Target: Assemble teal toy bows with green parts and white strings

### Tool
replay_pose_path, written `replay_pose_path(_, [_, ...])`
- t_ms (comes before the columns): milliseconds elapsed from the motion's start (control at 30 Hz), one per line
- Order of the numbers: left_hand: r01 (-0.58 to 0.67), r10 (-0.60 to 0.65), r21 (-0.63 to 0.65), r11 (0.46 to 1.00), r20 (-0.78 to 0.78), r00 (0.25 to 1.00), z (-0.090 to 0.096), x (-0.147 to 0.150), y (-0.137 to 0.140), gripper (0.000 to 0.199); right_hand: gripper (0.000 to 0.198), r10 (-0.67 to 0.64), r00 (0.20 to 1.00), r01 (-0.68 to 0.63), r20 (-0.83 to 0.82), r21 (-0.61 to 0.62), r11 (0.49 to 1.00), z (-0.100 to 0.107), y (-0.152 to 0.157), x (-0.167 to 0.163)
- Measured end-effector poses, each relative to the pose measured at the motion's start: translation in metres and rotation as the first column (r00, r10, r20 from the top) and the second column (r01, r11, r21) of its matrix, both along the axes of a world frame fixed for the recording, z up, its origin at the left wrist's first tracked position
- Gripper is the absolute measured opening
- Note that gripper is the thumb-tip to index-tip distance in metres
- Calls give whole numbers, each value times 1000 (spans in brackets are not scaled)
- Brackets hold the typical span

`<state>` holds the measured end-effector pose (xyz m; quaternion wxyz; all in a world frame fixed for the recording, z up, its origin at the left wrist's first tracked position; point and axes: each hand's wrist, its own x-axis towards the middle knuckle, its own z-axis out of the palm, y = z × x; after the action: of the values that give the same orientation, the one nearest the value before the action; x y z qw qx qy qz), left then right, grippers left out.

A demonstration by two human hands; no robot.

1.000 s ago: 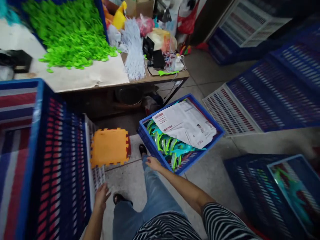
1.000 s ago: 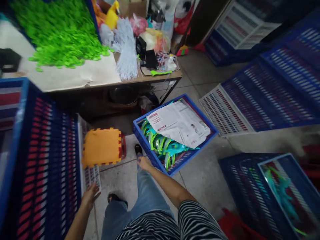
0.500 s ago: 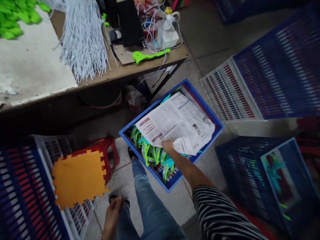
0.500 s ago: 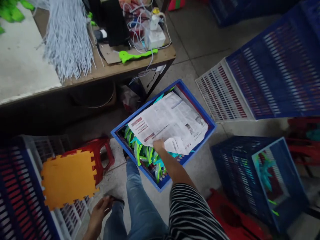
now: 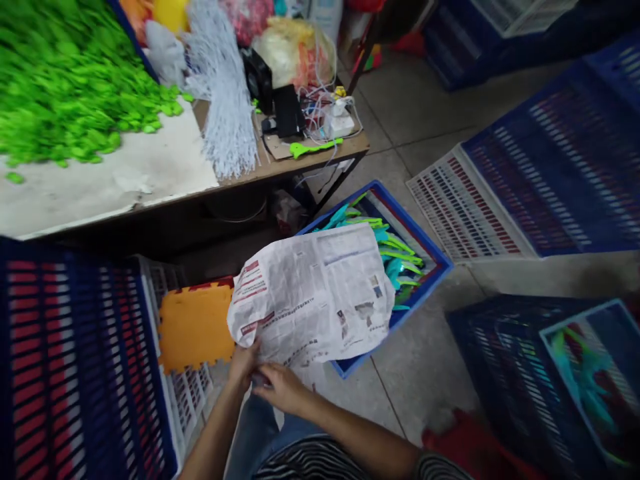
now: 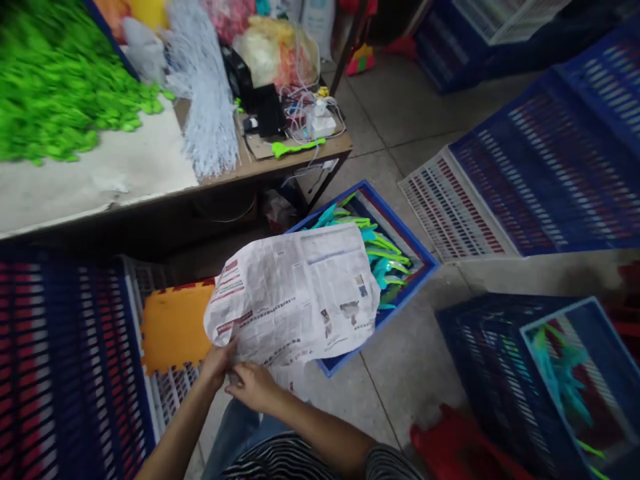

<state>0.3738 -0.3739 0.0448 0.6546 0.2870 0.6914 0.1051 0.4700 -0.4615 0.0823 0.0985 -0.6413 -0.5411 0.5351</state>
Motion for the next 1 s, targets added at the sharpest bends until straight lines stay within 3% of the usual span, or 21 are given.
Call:
replay_pose_path(100, [-151, 151, 11, 988, 48, 987, 22, -47, 5, 45, 51, -50, 993, 53, -105, 25, 998, -4, -15, 7])
replay_pose_path(200, [-217, 213, 116, 969, 49, 976, 52, -82, 15, 49, 52, -128, 991, 121, 35, 154, 981, -11, -13, 21])
replay_pose_path(267, [-200, 190, 209, 957, 67, 980, 74, -100, 20, 56, 56, -250, 949, 175, 190, 343, 923, -8, 3, 29])
replay_pose_path(333, [-136, 118, 296, 945, 80, 990, 95, -118, 22, 59, 65, -335, 891, 132, 307, 529, 838, 3, 30, 41])
replay_pose_path(400, [-58, 41, 351, 935, 54, 998, 115, -134, 21, 53, 70, -332, 866, 7, 375, 653, 757, 24, 68, 56])
replay_pose_path(500, [23, -31, 369, 929, 15, 999, 146, -153, 16, 37, 77, -237, 882, -164, 406, 738, 654, 64, 140, 83])
replay_pose_path(533, [34, -45, 376, 926, 22, 999, 156, -157, 14, 33, 82, -192, 897, -192, 399, 741, 643, 78, 165, 90])
replay_pose_path(567, [36, -54, 390, 920, 36, 998, 166, -161, 12, 29, 86, -111, 919, -219, 378, 725, 653, 90, 188, 94])
replay_pose_path(633, [25, -60, 406, 914, 73, 996, 185, -167, 10, 25, 84, 153, 948, -297, 278, 608, 737, 108, 227, 95])
replay_pose_path(700, [-5, -37, 377, 926, 103, 994, 201, -177, 10, 29, 69, 381, 918, -392, 112, 408, 825, 117, 250, 89])
replay_pose_path(733, [-35, -1, 379, 925, 94, 996, 206, -184, 10, 34, 61, 425, 905, -414, 35, 309, 856, 120, 256, 86])
replay_pose_path(767, [-76, 59, 413, 908, 54, 997, 210, -195, 10, 40, 55, 418, 908, -403, -19, 228, 886, 121, 259, 84])
replay_pose_path(833, [-131, 255, 563, 816, -148, 955, 210, -223, 5, 51, 50, 316, 947, -307, -62, 126, 943, 123, 261, 84])
replay_pose_path(900, [-53, 451, 683, 729, -421, 787, 202, -255, -5, 61, 46, 208, 975, -205, -72, 47, 978, 127, 261, 89])
replay_pose_path(967, [69, 475, 650, 757, -619, 626, 188, -283, -17, 71, 42, 140, 988, -144, -70, -51, 988, 133, 260, 94])
replay_pose_path(1000, [111, 427, 600, 792, -674, 603, 180, -293, -23, 75, 39, 121, 990, -129, -76, -107, 986, 136, 259, 95])
